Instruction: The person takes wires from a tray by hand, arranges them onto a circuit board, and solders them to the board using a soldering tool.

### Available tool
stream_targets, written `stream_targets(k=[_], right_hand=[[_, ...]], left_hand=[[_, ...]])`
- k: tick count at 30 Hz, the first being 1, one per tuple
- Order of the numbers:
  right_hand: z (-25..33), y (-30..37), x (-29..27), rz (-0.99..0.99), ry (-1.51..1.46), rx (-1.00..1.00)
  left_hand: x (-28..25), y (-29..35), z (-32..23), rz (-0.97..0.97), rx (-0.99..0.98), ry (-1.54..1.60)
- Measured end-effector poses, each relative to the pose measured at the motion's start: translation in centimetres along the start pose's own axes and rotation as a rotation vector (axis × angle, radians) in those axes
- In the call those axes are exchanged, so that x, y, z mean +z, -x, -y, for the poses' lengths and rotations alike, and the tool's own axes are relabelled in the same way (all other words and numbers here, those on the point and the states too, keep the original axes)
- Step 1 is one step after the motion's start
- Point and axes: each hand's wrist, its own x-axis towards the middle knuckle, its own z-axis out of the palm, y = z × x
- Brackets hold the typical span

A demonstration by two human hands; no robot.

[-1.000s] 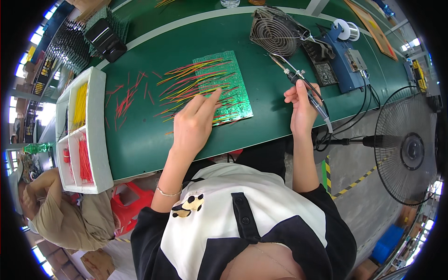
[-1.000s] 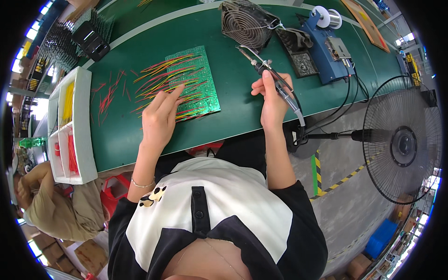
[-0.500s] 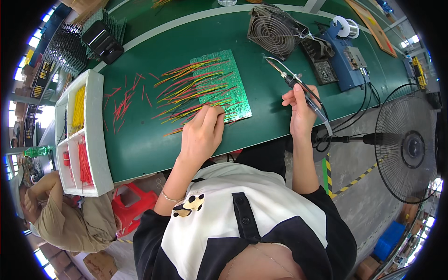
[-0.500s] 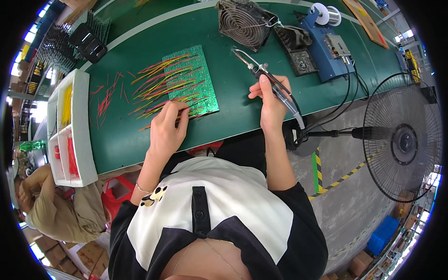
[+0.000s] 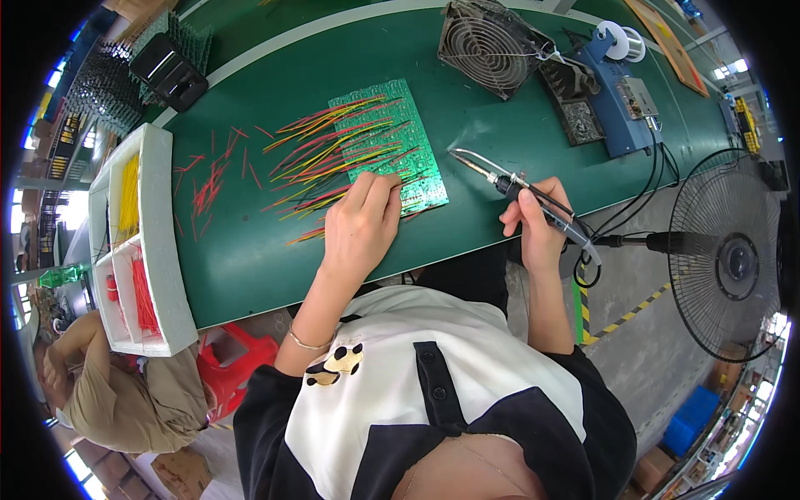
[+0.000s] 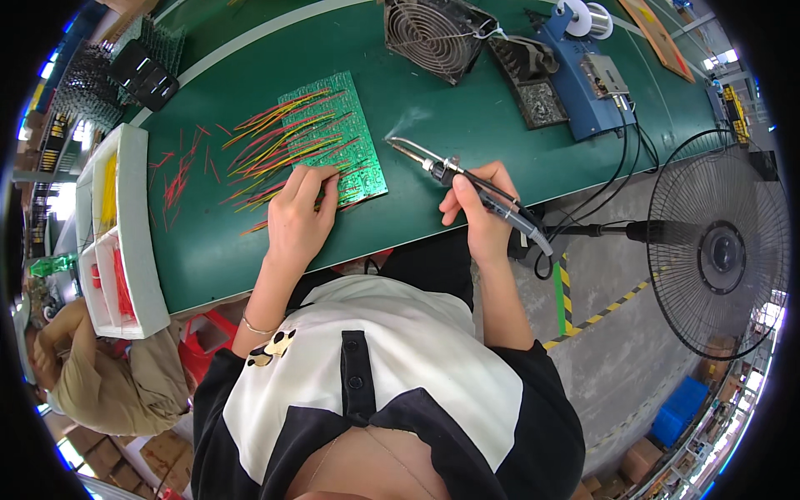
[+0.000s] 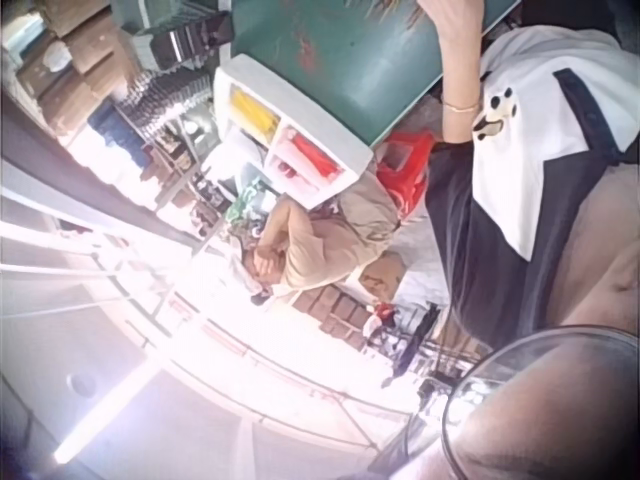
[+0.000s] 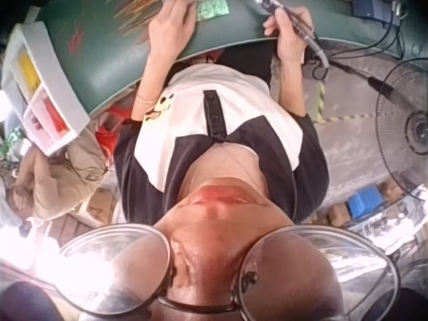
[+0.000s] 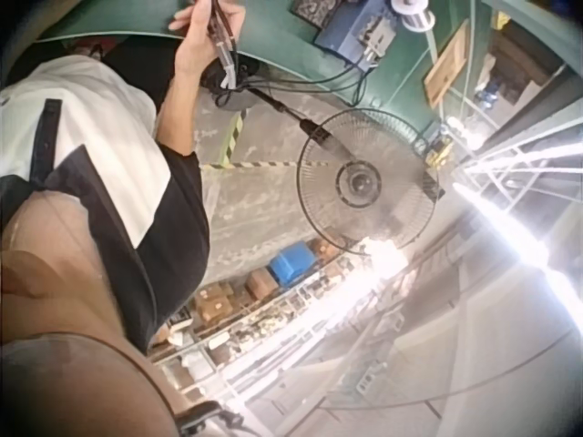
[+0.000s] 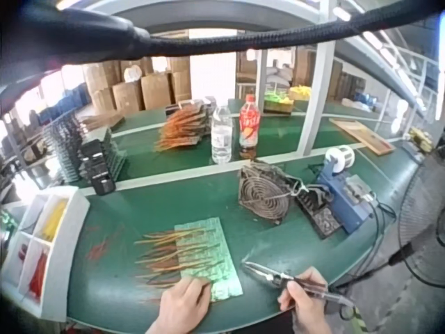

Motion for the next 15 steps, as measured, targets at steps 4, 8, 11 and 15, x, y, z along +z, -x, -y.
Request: stream_targets(k=[4, 8, 11, 15], right_hand=[[-0.05, 0.64, 0.03, 0.033, -0.030, 0.027], [-0.04, 0.81, 0.21, 0.066, -0.026, 0.030], [-0.07, 0.84, 0.18, 0.084, -0.027, 0.038], [-0.09, 0.84, 0.16, 0.096, -0.023, 0.042]], left_hand=[[0.04, 0.03, 0.23, -0.006, 0.026, 0.013], [0.10, 0.15, 0.38, -0.029, 0.043, 0.045], [-0.01, 0.18, 0.31, -0.027, 0.038, 0.044], [0.01, 0.21, 0.20, -0.025, 0.029, 0.038]])
